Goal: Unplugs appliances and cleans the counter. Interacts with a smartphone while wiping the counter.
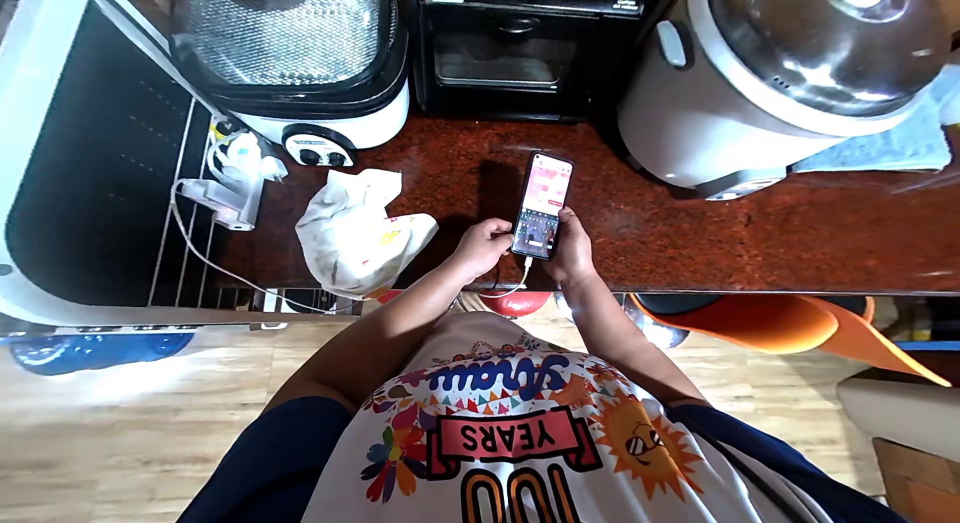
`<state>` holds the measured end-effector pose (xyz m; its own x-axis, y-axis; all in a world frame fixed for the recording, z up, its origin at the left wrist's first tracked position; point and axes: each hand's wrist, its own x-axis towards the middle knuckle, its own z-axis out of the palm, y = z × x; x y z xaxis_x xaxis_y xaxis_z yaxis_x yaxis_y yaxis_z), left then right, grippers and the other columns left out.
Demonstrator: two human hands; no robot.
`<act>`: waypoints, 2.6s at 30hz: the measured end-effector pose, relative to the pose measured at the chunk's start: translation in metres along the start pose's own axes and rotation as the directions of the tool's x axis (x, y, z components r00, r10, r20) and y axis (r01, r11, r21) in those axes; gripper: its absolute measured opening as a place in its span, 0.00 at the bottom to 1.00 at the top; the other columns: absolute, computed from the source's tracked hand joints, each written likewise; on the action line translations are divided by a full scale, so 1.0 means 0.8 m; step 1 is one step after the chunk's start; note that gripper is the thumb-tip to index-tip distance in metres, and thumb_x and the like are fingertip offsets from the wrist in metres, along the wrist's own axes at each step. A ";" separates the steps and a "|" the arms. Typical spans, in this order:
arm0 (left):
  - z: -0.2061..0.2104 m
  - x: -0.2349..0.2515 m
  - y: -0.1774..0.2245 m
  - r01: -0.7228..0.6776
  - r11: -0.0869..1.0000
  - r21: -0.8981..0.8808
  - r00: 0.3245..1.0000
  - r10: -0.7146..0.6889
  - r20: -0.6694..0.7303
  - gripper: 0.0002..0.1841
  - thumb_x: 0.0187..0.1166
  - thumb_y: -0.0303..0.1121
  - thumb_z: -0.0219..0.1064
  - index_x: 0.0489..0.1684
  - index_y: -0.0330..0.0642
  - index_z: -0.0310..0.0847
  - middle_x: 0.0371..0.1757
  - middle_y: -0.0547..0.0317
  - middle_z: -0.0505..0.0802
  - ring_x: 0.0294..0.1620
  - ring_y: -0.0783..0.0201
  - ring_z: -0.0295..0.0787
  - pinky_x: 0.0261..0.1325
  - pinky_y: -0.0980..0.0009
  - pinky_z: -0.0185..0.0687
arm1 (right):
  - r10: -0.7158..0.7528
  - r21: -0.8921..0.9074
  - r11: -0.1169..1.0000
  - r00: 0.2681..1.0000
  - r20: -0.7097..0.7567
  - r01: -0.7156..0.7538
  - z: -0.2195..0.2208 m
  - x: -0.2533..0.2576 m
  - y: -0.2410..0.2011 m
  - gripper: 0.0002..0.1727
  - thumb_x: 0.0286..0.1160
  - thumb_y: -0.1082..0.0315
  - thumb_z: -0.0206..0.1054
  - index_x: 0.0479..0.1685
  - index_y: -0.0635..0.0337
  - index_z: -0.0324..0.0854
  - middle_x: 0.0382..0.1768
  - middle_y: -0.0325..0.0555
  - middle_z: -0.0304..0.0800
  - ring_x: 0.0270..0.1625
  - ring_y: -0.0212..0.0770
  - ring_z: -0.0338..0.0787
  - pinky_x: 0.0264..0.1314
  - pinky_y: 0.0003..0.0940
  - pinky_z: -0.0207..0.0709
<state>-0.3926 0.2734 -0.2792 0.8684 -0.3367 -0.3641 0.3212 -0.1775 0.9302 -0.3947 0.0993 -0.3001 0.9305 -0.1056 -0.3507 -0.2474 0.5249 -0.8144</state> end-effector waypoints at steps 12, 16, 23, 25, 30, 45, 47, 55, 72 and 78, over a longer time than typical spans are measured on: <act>-0.002 0.001 -0.001 0.022 0.999 -0.033 1.000 -0.022 -0.015 0.19 0.90 0.28 0.58 0.76 0.31 0.74 0.71 0.41 0.84 0.57 0.60 0.88 0.63 0.65 0.83 | -0.003 0.029 1.000 0.961 0.276 -0.005 -0.024 0.000 -0.002 0.35 0.62 0.75 0.58 0.76 0.50 0.57 0.58 0.48 0.85 0.57 0.44 0.90 0.56 0.44 0.87; -0.003 0.003 -0.002 0.044 0.998 -0.044 0.999 -0.045 -0.025 0.19 0.92 0.29 0.55 0.77 0.33 0.74 0.75 0.42 0.83 0.62 0.59 0.87 0.66 0.63 0.82 | 0.003 0.024 1.000 0.921 0.390 -0.014 -0.034 -0.001 0.000 0.55 0.42 0.87 0.65 0.82 0.45 0.47 0.65 0.46 0.82 0.62 0.44 0.90 0.61 0.44 0.87; 0.001 0.003 -0.004 0.052 0.997 -0.054 0.997 -0.055 -0.047 0.19 0.92 0.29 0.55 0.77 0.33 0.74 0.74 0.41 0.83 0.60 0.60 0.88 0.65 0.64 0.82 | 0.030 0.013 0.999 0.922 0.386 -0.038 -0.035 0.000 0.003 0.63 0.38 0.91 0.63 0.87 0.44 0.41 0.68 0.48 0.81 0.64 0.45 0.89 0.62 0.45 0.86; 0.001 0.002 -0.004 0.055 0.997 -0.048 0.997 -0.057 -0.050 0.19 0.92 0.30 0.56 0.77 0.33 0.74 0.74 0.41 0.83 0.59 0.59 0.88 0.64 0.64 0.82 | 0.038 0.010 0.999 0.928 0.371 -0.045 -0.034 0.002 0.004 0.62 0.37 0.92 0.62 0.86 0.44 0.41 0.67 0.48 0.81 0.64 0.45 0.89 0.62 0.44 0.87; 0.000 0.000 -0.002 0.065 0.998 -0.025 0.997 -0.066 -0.044 0.19 0.92 0.30 0.55 0.78 0.34 0.74 0.76 0.41 0.82 0.63 0.57 0.88 0.67 0.62 0.83 | 0.078 -0.024 0.997 0.948 0.308 -0.074 -0.025 -0.003 0.000 0.61 0.38 0.94 0.58 0.85 0.45 0.43 0.67 0.47 0.81 0.63 0.44 0.89 0.60 0.44 0.87; -0.001 -0.003 0.001 0.065 0.998 -0.023 0.997 -0.066 -0.041 0.18 0.92 0.30 0.55 0.77 0.34 0.75 0.73 0.43 0.83 0.58 0.60 0.88 0.63 0.65 0.83 | 0.059 0.032 0.997 0.938 0.342 -0.075 -0.028 0.000 0.002 0.57 0.41 0.91 0.58 0.85 0.45 0.46 0.66 0.48 0.82 0.62 0.45 0.89 0.60 0.45 0.87; -0.002 -0.004 0.002 0.068 0.997 -0.022 0.997 -0.069 -0.038 0.18 0.92 0.30 0.55 0.76 0.34 0.75 0.73 0.43 0.84 0.57 0.61 0.88 0.62 0.66 0.83 | 0.061 0.024 0.997 0.941 0.333 -0.073 -0.028 -0.001 0.002 0.57 0.42 0.92 0.56 0.85 0.45 0.46 0.66 0.49 0.81 0.62 0.45 0.89 0.60 0.45 0.87; -0.002 -0.004 -0.001 0.059 0.997 -0.041 0.997 -0.060 -0.044 0.19 0.92 0.29 0.56 0.76 0.33 0.75 0.73 0.42 0.83 0.57 0.60 0.88 0.63 0.65 0.83 | 0.072 -0.007 0.997 0.949 0.308 -0.073 -0.025 -0.002 0.002 0.59 0.42 0.92 0.57 0.87 0.45 0.43 0.67 0.49 0.80 0.62 0.44 0.89 0.59 0.44 0.87; -0.003 -0.007 -0.004 0.053 0.998 -0.037 0.997 -0.055 -0.061 0.19 0.92 0.29 0.57 0.76 0.32 0.74 0.73 0.41 0.83 0.58 0.60 0.88 0.64 0.64 0.83 | 0.089 0.020 0.995 0.950 0.301 -0.099 -0.024 -0.004 0.005 0.57 0.41 0.89 0.58 0.86 0.44 0.46 0.66 0.48 0.81 0.61 0.43 0.89 0.58 0.43 0.87; -0.002 -0.006 -0.003 0.065 0.997 -0.034 0.995 -0.068 -0.067 0.19 0.92 0.30 0.57 0.76 0.32 0.74 0.73 0.41 0.84 0.58 0.60 0.88 0.64 0.64 0.83 | 0.115 0.039 0.990 0.932 0.345 -0.137 -0.031 0.005 0.008 0.55 0.40 0.87 0.62 0.82 0.44 0.49 0.62 0.48 0.84 0.58 0.44 0.91 0.54 0.43 0.88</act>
<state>-0.3969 0.2772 -0.2792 0.8681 -0.2610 -0.4222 0.3898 -0.1679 0.9054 -0.3990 0.0814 -0.3185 0.9314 0.2533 -0.2613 -0.3618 0.5672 -0.7398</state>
